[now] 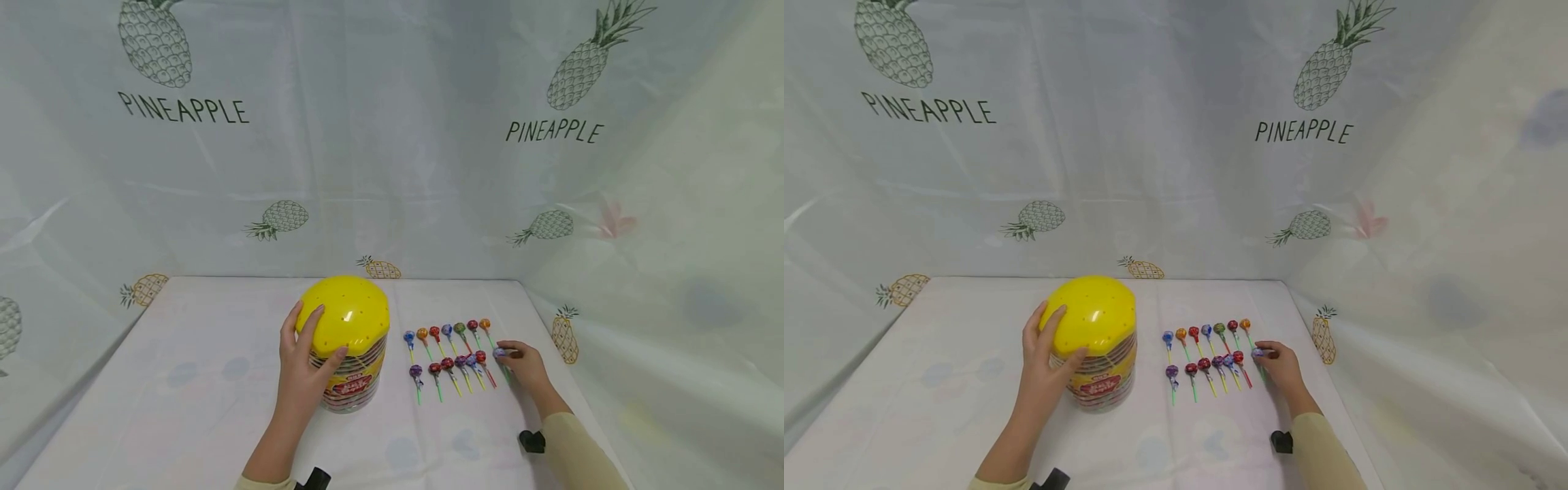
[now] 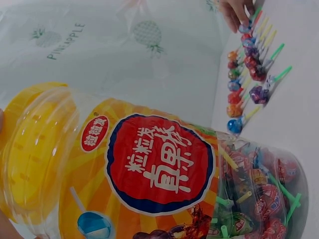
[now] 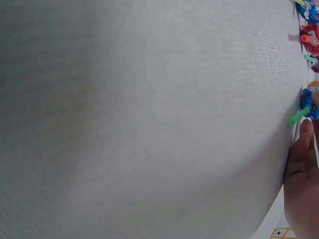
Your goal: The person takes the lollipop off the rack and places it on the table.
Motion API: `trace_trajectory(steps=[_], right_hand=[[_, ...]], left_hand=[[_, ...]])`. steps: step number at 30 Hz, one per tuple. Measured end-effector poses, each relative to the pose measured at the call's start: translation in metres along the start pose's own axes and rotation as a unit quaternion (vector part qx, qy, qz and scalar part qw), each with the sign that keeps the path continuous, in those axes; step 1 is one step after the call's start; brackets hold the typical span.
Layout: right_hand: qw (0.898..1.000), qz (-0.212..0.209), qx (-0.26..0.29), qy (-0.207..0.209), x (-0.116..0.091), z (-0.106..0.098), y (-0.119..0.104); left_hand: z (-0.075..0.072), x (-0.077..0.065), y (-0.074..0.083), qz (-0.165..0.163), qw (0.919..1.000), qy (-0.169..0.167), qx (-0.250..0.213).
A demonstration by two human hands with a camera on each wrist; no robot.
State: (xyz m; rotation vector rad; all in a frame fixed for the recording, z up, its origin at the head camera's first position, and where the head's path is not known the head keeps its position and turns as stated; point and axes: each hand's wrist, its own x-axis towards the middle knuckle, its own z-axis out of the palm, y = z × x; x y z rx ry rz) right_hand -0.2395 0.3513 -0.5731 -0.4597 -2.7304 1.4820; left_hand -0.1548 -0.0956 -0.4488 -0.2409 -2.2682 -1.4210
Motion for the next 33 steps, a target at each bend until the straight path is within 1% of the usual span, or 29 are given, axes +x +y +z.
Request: trace_trajectory(steps=[8,13,15,17,21,24,29,33], right_hand=[[1.000,-0.009,-0.007,-0.001,-0.001,-0.001,0.001],[1.000,-0.014,-0.021,0.000,-0.001,-0.004,-0.002],[0.999,-0.030,-0.037,-0.007,0.000,-0.004,-0.004],[0.997,-0.053,-0.047,-0.023,0.001,-0.004,-0.006],[0.989,-0.110,-0.071,-0.065,0.005,0.000,-0.009],[0.984,-0.135,-0.090,-0.075,0.008,0.005,-0.008],[0.983,-0.127,-0.119,-0.061,0.008,0.012,-0.009],[0.983,-0.119,-0.128,-0.062,0.008,0.015,-0.010]], left_hand=[[0.001,0.000,0.000,-0.004,1.0000,-0.002,0.002],[0.001,0.000,-0.001,-0.004,1.0000,-0.003,0.004],[0.001,0.000,-0.001,-0.003,1.0000,-0.002,0.005],[0.001,0.000,-0.002,-0.001,1.0000,-0.001,0.004],[0.001,0.001,-0.003,0.002,1.0000,0.000,0.006],[0.001,0.000,-0.002,0.002,1.0000,0.000,0.006],[0.000,0.000,-0.001,-0.003,1.0000,-0.001,0.003],[0.000,0.000,-0.001,-0.005,1.0000,-0.001,0.000]])
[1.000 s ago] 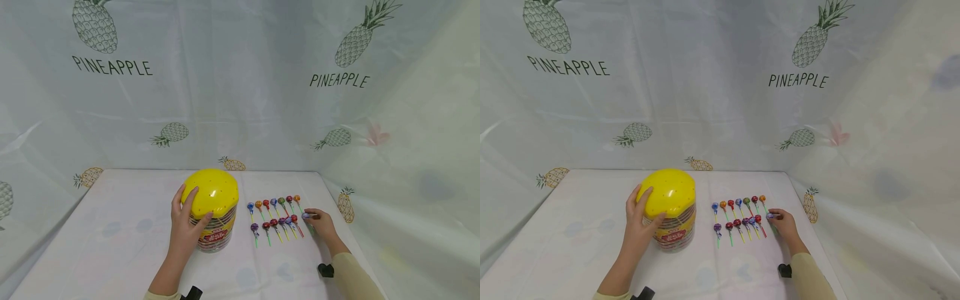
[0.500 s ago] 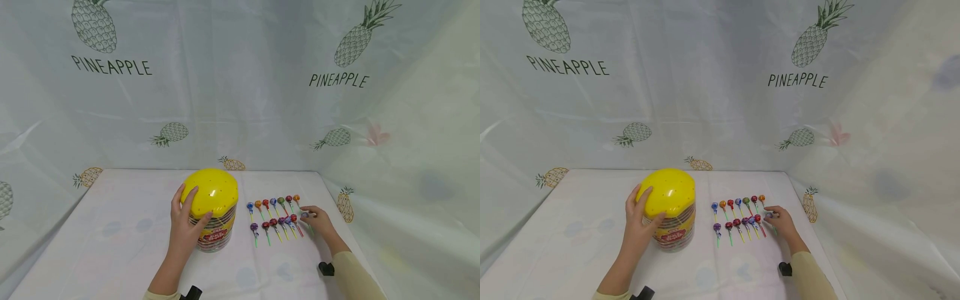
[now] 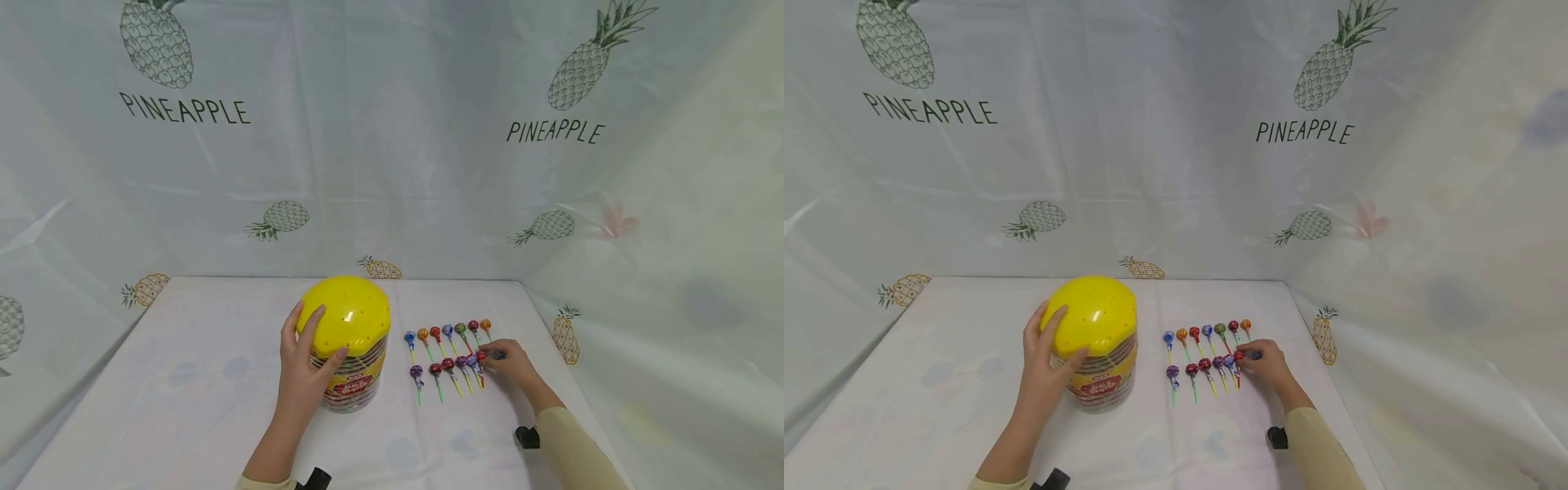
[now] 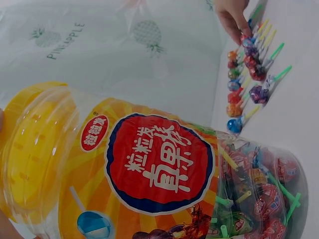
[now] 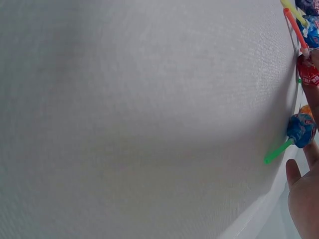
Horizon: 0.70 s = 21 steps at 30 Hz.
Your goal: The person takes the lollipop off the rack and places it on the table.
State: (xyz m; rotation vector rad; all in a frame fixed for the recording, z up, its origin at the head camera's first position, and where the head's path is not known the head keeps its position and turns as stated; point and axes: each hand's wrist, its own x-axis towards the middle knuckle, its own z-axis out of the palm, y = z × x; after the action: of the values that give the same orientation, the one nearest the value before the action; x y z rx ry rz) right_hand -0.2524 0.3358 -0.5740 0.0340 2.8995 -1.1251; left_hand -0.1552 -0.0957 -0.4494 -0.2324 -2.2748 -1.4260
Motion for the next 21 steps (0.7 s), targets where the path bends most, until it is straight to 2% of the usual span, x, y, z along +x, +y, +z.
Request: trace_trajectory(steps=[6,13,21], right_hand=[[1.000,0.010,0.011,-0.005,0.000,0.000,0.000],[0.999,0.017,0.030,0.001,-0.001,-0.009,-0.001],[1.000,0.006,0.007,-0.013,-0.003,-0.012,-0.003]], left_hand=[[0.000,0.000,0.000,-0.001,1.0000,0.000,-0.001],[0.000,-0.001,0.001,-0.002,1.0000,-0.002,-0.001],[0.000,-0.001,0.001,-0.002,1.0000,-0.001,-0.002]])
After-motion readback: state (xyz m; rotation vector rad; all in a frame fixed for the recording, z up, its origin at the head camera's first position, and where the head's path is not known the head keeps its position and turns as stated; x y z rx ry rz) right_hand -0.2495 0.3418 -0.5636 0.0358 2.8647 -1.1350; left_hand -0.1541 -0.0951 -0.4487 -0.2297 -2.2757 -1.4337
